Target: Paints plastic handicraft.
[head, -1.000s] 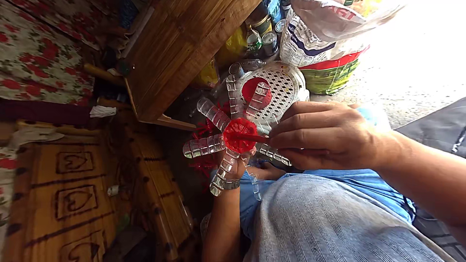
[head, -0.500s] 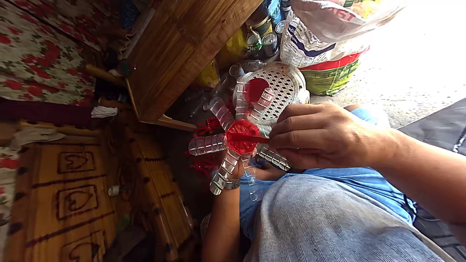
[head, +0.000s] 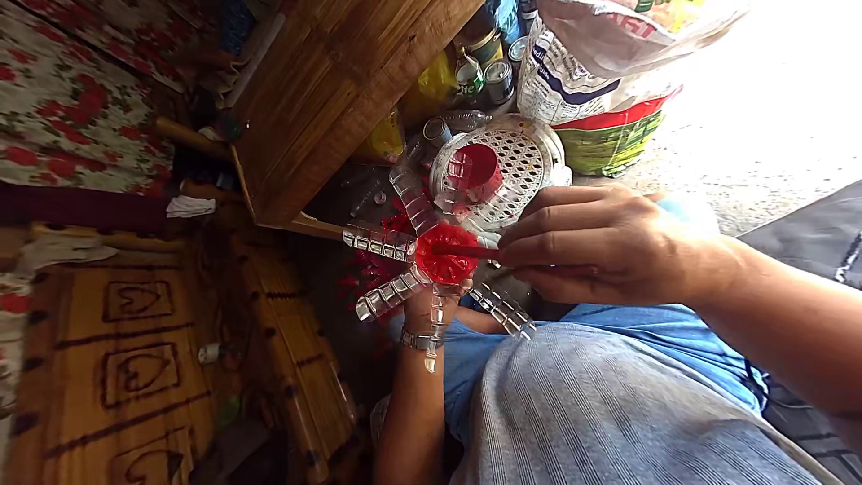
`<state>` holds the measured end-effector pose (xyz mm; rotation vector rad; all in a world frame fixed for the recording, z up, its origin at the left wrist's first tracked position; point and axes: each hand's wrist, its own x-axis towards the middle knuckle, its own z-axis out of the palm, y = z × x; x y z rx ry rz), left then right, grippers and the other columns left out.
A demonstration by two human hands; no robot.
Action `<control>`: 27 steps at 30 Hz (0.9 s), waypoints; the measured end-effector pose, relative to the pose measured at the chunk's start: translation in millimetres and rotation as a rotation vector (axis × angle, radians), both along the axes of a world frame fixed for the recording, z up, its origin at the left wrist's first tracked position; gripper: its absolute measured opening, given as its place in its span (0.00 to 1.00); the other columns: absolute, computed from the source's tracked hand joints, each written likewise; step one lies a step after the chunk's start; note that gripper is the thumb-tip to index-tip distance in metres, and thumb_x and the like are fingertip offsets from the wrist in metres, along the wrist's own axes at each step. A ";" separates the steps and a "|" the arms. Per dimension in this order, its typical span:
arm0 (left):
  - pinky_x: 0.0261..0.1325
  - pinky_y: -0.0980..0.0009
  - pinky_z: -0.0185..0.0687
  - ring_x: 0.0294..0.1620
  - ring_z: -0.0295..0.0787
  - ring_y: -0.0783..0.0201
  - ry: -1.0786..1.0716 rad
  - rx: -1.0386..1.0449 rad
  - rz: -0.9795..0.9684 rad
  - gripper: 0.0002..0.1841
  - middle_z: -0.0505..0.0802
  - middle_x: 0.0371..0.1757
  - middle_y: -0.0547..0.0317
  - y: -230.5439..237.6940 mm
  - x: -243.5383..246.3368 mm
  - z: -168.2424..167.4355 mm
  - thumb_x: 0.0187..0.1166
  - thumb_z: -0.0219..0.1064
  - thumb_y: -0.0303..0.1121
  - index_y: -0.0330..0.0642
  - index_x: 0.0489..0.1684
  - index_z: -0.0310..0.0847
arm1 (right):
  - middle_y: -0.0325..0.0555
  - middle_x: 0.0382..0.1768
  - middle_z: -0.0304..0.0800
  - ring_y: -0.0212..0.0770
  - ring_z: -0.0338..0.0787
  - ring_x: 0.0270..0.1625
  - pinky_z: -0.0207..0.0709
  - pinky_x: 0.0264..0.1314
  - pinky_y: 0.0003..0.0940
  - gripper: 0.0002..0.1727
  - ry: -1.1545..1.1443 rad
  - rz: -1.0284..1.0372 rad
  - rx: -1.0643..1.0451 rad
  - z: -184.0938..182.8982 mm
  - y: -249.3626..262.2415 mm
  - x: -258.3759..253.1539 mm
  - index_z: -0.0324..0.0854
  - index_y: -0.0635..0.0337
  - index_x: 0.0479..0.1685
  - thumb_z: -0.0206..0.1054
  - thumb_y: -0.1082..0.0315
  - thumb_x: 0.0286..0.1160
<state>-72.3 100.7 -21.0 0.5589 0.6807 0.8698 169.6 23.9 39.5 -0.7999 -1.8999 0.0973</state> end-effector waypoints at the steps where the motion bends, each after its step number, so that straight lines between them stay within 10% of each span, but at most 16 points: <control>1: 0.37 0.65 0.92 0.35 0.95 0.60 -0.007 -0.019 -0.002 0.23 0.95 0.37 0.54 0.2 1.9 3.6 0.80 0.60 0.59 0.50 0.41 0.88 | 0.41 0.40 0.94 0.36 0.89 0.47 0.82 0.48 0.30 0.09 -0.016 0.004 -0.007 -2.4 1.7 -0.9 0.94 0.57 0.41 0.67 0.67 0.78; 4: 0.31 0.65 0.90 0.35 0.94 0.56 -0.089 -0.018 -0.055 0.32 0.95 0.45 0.48 2.3 4.3 13.4 0.74 0.60 0.69 0.49 0.53 0.87 | 0.41 0.40 0.94 0.36 0.89 0.46 0.81 0.46 0.30 0.10 -0.021 -0.009 -0.017 -7.1 3.7 -3.5 0.94 0.57 0.41 0.67 0.66 0.78; 10: 0.36 0.62 0.90 0.37 0.94 0.53 -0.275 0.020 -0.104 0.33 0.95 0.45 0.45 4.5 -2.5 6.5 0.78 0.53 0.68 0.45 0.50 0.88 | 0.41 0.41 0.94 0.37 0.88 0.45 0.80 0.43 0.30 0.10 -0.059 -0.052 -0.011 -6.6 2.4 -8.5 0.94 0.55 0.43 0.66 0.65 0.80; 21: 0.48 0.63 0.90 0.43 0.95 0.54 -0.338 0.093 -0.181 0.25 0.95 0.47 0.44 5.9 -12.6 0.1 0.63 0.77 0.53 0.41 0.49 0.91 | 0.41 0.43 0.95 0.36 0.88 0.45 0.81 0.44 0.29 0.11 -0.034 -0.062 -0.013 -8.9 2.6 -8.2 0.94 0.57 0.44 0.65 0.66 0.80; 27: 0.44 0.61 0.92 0.39 0.96 0.56 -0.198 0.116 -0.056 0.21 0.96 0.40 0.49 3.2 -7.2 1.8 0.67 0.75 0.54 0.44 0.42 0.91 | 0.41 0.35 0.92 0.34 0.87 0.42 0.80 0.42 0.27 0.09 0.043 -0.061 0.028 2.8 -2.7 -5.0 0.92 0.60 0.37 0.66 0.69 0.75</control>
